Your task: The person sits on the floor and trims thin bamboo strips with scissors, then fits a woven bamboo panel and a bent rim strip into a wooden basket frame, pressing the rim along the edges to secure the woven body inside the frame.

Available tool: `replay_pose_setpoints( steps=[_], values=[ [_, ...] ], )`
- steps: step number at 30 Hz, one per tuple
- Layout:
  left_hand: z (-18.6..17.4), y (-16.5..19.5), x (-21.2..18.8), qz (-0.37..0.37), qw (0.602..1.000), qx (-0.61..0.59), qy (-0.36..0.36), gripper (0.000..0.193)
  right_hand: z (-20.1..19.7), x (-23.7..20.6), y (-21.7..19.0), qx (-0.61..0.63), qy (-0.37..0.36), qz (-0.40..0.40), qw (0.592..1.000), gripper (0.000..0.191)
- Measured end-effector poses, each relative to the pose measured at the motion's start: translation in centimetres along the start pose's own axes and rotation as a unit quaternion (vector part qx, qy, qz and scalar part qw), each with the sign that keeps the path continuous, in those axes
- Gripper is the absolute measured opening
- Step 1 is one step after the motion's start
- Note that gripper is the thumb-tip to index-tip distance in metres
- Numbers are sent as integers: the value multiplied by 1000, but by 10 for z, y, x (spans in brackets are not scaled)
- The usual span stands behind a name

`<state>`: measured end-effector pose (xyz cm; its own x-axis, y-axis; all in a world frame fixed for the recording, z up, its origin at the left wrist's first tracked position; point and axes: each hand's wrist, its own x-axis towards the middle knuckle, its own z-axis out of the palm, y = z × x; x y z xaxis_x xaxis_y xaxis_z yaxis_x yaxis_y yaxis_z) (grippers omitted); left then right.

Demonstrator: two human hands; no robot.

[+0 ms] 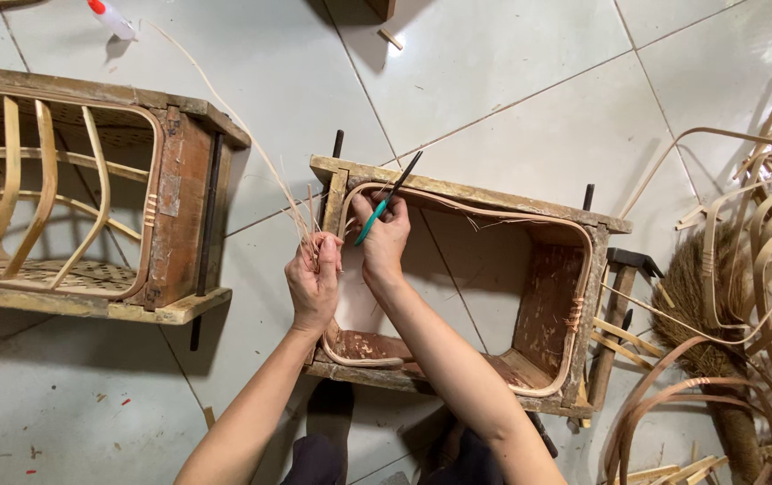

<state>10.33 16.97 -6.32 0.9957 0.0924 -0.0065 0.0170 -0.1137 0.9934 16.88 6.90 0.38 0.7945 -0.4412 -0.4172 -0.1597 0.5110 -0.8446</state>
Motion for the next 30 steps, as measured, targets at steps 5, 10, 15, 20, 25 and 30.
replay_pose_setpoints(
  steps=[5, 10, 15, 20, 25, 30],
  values=[
    [1, -3, -1, 3, 1000, 5, -2, 26, -1, 3, 1, 11, -2, -2, 1000, 36],
    [2, -3, -1, 28, 1000, 2, -2, 25, 2, 3, 0, 32, -8, -27, 999, 34],
    [3, -3, -1, 17, 1000, 21, 6, 25, 8, 3, -3, -11, 29, -28, 999, 28],
    [1, -5, 0, 19, 1000, 14, 13, 26, 8, 4, -2, -48, 38, -47, 997, 24],
    [-1, 2, 0, 21, 999, 23, 7, 27, -1, 4, -1, -31, 11, -29, 999, 25],
    [4, 15, 18, 54, 995, 81, -19, 24, -24, 2, -2, 3, -47, -15, 999, 30]
  ],
)
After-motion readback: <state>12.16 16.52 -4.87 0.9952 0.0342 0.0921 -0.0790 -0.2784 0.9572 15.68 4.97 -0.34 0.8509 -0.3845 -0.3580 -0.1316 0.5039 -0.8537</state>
